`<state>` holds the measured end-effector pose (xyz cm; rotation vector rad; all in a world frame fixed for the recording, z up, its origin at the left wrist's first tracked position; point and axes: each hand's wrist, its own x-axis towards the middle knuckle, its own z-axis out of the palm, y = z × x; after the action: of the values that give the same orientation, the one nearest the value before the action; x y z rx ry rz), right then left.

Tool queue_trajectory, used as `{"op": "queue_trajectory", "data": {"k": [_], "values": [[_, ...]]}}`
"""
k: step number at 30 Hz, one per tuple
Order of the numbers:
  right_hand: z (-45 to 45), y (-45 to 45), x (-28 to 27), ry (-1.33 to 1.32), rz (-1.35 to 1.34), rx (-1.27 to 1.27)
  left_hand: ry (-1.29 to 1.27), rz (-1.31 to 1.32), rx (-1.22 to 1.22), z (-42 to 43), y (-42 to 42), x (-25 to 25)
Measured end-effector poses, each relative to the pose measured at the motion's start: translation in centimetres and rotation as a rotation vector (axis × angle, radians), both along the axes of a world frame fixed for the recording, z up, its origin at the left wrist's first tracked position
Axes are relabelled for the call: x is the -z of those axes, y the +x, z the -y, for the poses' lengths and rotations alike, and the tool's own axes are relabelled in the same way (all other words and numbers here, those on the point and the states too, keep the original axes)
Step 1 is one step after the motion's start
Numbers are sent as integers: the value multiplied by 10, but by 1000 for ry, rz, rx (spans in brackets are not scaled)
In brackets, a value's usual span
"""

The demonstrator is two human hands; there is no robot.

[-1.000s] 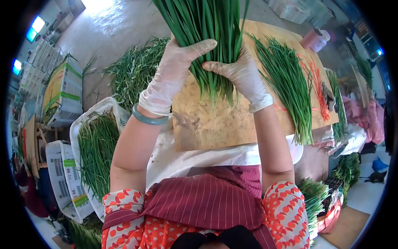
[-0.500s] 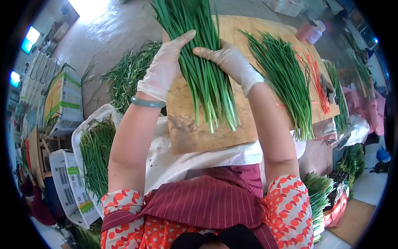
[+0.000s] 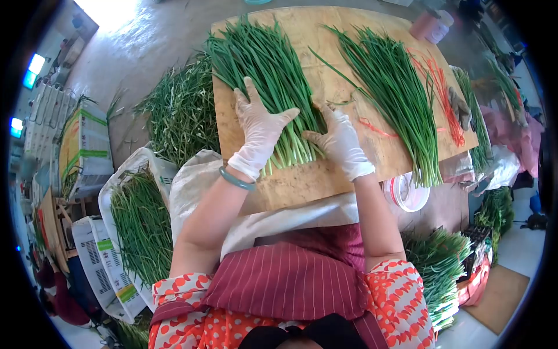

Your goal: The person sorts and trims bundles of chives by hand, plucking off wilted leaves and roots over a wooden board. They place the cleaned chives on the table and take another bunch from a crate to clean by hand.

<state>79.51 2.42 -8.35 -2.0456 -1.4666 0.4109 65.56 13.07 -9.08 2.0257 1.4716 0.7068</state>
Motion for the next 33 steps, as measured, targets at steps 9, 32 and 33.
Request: {"op": "queue_trajectory", "data": {"k": [9,32,33], "values": [[8,-18,3,492,276,1,-67,499,203,0,-33,15],[-18,-60,-2,94,-835,85,-607,867,140,-15,-37,0],[-19,-61,-2,95,-837,85,-607,864,139,-17,-39,2]]}}
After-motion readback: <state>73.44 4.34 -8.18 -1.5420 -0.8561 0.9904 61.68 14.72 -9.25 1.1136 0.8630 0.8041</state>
